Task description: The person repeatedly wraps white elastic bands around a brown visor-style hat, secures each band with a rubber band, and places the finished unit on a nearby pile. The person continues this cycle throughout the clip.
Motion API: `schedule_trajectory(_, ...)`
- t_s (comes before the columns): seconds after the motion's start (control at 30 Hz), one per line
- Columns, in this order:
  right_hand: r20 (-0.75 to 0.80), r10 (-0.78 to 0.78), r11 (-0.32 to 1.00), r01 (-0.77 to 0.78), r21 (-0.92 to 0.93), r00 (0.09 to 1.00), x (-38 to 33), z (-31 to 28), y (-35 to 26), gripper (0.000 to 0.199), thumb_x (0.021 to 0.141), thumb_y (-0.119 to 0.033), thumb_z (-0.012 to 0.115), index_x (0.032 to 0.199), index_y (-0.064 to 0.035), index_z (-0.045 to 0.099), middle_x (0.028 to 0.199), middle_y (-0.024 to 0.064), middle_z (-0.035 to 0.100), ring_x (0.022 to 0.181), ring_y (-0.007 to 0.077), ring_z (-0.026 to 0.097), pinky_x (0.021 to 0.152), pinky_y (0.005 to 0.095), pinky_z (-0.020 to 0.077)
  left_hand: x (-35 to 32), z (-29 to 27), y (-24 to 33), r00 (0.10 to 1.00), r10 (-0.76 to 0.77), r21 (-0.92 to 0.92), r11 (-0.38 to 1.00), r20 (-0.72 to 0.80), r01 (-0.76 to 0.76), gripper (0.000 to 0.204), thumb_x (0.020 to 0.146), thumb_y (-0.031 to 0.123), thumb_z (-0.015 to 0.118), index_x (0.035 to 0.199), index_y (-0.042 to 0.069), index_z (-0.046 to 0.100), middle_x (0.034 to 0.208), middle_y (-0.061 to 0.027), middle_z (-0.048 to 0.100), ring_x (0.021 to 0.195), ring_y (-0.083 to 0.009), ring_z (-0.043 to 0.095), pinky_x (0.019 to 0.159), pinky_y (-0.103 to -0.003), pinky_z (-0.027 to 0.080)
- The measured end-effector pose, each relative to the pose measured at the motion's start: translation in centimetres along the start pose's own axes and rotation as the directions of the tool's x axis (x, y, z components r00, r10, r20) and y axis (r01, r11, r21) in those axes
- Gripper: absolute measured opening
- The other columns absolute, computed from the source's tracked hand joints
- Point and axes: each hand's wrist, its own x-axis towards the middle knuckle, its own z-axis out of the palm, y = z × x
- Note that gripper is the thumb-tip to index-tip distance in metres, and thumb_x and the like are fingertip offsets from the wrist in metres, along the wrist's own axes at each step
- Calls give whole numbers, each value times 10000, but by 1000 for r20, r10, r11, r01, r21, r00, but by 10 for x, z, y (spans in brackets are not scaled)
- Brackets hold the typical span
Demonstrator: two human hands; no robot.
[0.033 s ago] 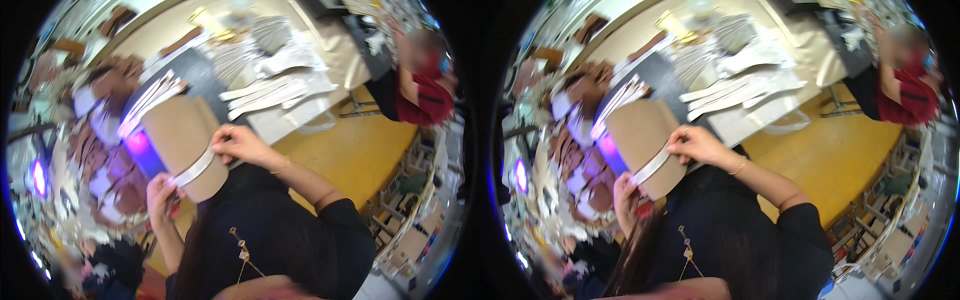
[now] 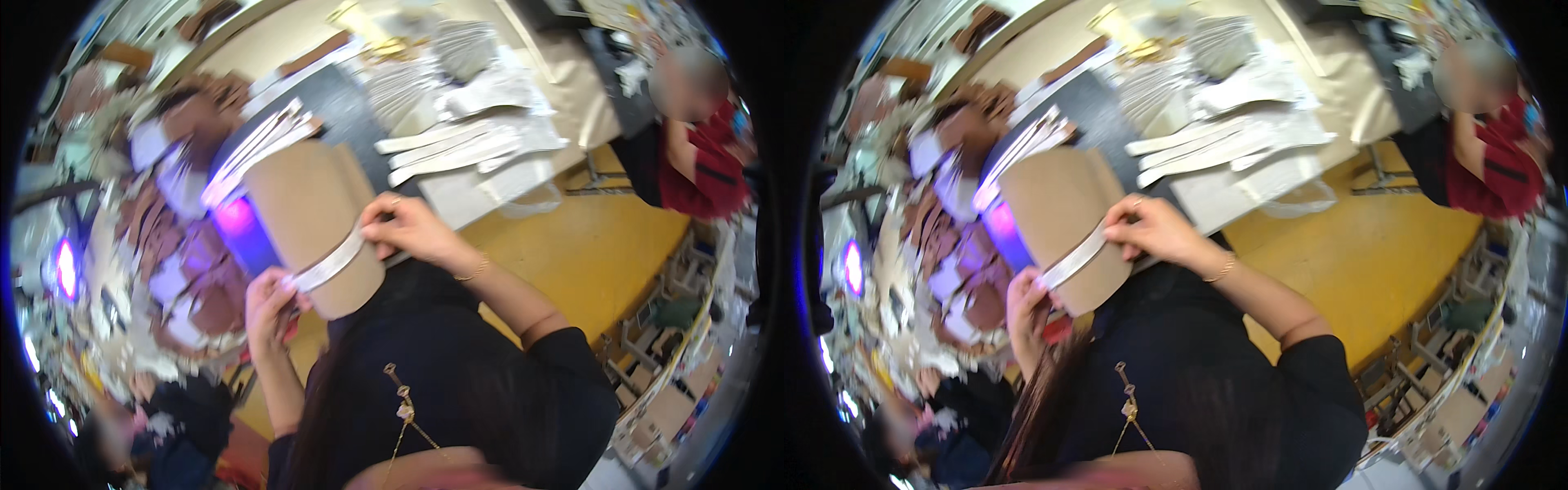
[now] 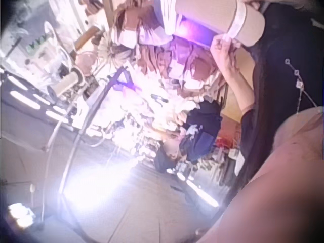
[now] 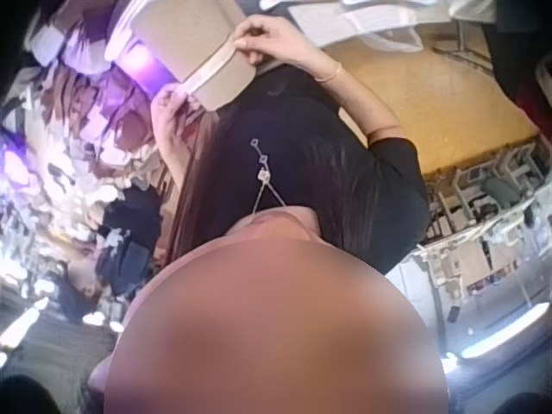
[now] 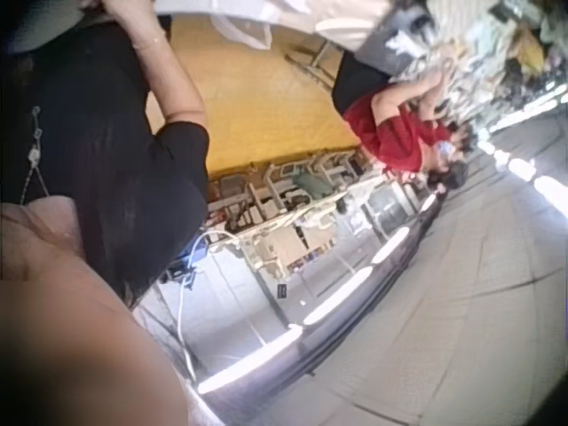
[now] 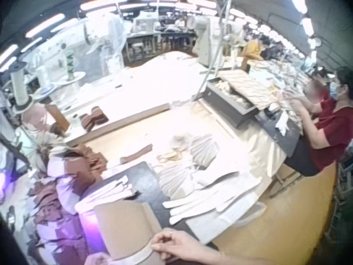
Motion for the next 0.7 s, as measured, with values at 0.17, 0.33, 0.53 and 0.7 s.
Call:
schedule_trajectory(0.17, -92, -42, 988, 28, -149, 995, -11, -19, -36, 190, 923, -110, 572, 1075, -8, 622, 919, 36, 582, 675, 87, 583, 639, 238, 492, 5, 3, -2, 999, -15, 6, 1000, -40, 15, 104, 869, 58, 606, 906, -29, 563, 727, -142, 650, 603, -201, 650, 565, -277, 545)
schedule_trajectory(0.33, 134, -670, 322, 448, -834, 730, -32, 18, -72, 279, 854, -104, 618, 1121, -20, 615, 1093, 131, 619, 1011, 256, 596, 854, 357, 481, -3, 11, 3, 999, 50, -57, 997, -14, -51, 124, 868, 74, 620, 927, -20, 564, 751, -130, 655, 631, -187, 657, 579, -264, 548)
schedule_trajectory(0.53, 736, -256, -249, 693, -677, 627, -8, 96, -43, 663, 840, -474, 530, 1225, 66, 525, 1270, 186, 531, 1284, 326, 410, 1118, 462, 226, -8, 14, -9, 979, 187, -122, 973, -79, -196, 153, 858, 104, 657, 932, 13, 557, 877, -49, 627, 746, -99, 617, 672, -222, 521)
schedule_trajectory(0.7, 731, -378, -30, 782, -623, 568, -5, 57, -32, 659, 835, -459, 553, 1348, -60, 449, 1368, 130, 462, 1331, 279, 351, 1124, 432, 218, 8, 9, -24, 985, 170, -157, 973, -24, -171, 166, 854, 108, 666, 926, -4, 568, 853, -80, 641, 722, -131, 632, 653, -237, 528)
